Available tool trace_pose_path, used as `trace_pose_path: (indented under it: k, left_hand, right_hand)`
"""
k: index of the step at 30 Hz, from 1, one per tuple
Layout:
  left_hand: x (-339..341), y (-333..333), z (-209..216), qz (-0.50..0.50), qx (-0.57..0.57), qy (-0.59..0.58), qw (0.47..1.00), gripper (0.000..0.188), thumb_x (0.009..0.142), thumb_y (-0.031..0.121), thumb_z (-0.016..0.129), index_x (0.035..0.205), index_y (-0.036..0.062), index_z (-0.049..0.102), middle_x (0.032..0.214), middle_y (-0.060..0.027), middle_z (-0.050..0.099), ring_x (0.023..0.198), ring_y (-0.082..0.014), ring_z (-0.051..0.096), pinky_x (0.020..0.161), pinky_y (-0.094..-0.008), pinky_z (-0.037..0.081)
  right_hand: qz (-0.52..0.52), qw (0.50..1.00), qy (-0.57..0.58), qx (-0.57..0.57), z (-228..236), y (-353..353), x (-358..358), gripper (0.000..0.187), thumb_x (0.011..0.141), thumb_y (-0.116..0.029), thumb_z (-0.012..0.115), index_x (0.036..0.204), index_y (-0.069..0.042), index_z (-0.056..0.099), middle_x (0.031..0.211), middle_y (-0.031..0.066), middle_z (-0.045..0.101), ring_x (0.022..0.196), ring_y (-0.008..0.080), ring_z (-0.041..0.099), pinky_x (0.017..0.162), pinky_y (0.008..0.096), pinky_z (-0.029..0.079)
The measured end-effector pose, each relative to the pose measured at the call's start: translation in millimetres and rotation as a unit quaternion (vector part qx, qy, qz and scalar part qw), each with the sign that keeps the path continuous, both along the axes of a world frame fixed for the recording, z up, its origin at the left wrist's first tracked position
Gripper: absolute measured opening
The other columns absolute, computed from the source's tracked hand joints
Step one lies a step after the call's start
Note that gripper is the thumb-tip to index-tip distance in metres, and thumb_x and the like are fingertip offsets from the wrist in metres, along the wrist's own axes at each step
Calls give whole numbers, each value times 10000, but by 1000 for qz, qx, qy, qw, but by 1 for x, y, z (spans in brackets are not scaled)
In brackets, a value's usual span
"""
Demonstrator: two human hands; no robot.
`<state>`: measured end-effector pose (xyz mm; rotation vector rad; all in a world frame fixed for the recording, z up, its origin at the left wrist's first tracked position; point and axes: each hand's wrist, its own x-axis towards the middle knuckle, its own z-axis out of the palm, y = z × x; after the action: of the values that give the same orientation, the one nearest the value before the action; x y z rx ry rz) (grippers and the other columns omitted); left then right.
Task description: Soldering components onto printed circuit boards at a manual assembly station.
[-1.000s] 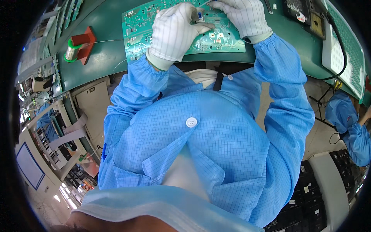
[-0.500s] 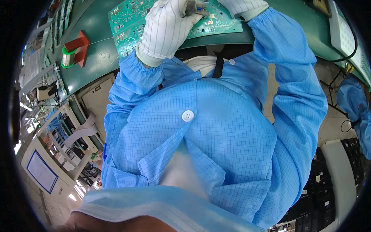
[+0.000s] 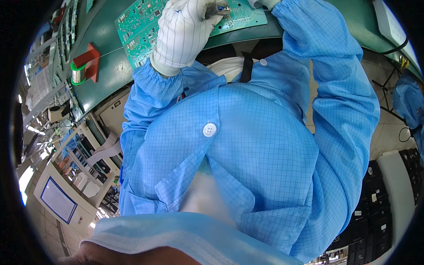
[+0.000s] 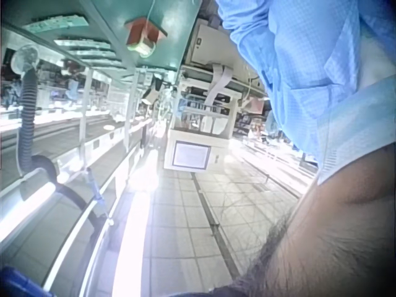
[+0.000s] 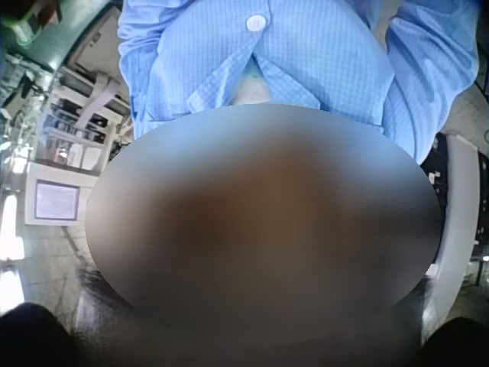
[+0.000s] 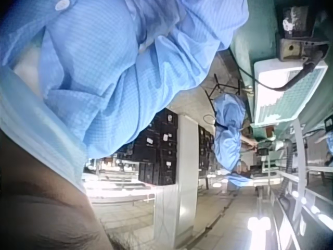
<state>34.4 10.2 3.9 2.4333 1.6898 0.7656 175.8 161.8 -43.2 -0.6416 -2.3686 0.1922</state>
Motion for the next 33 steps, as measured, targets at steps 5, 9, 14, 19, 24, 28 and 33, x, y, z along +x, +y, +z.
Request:
trace_pose_path:
  k: [5,9,14,19,24,28,33]
  left_hand:
    - [1,4,6,3,-16,56,998,208,803,151,766,957,97,636,857,-118,651,859,-327,647,845,-441,485]
    - [0,4,18,25,-80,-11,996,203,831,167,747,966,76,626,924,-149,659,904,-356,656,847,-436,493]
    - [-2,-37,32,150,-140,-98,974,243,882,187,727,1036,21,640,1001,-169,670,988,-343,674,874,-379,524]
    - [-9,-96,29,155,-76,-100,980,362,928,405,703,1050,75,616,904,-145,682,808,-360,689,697,-450,560]
    - [-22,-165,23,188,-4,-40,981,228,962,307,670,1077,112,646,911,-88,650,787,-274,687,648,-365,570]
    - [-44,-224,26,198,-15,5,980,96,941,174,678,1014,116,701,906,-37,641,775,-202,686,631,-324,584]
    - [-52,-278,29,285,-158,-147,934,263,975,339,681,982,77,702,820,-61,666,717,-191,682,601,-334,550]
  right_hand:
    - [2,1000,12,-1,1,-2,-2,254,871,-345,723,962,-108,751,942,99,665,921,311,633,823,438,516]
    - [34,988,95,-112,20,-10,13,288,903,-333,694,1069,-99,719,956,118,669,905,326,647,822,446,526]
    - [158,983,-9,-97,57,-45,50,232,922,-196,633,1104,-62,688,1156,97,692,1047,281,666,853,391,541]
    - [288,942,-45,-163,101,-97,27,178,913,-211,708,953,-38,705,822,97,657,737,299,652,628,382,496]
    - [345,932,-20,-108,97,-142,-20,172,897,-194,757,861,-47,677,793,117,684,726,330,668,645,411,518]
    - [275,959,26,-64,90,-133,-17,104,901,-96,741,957,-24,691,850,133,696,755,305,687,669,369,545]
    - [23,986,156,-58,148,-68,46,273,988,-245,631,1148,-29,681,1082,104,701,858,228,681,739,326,544]
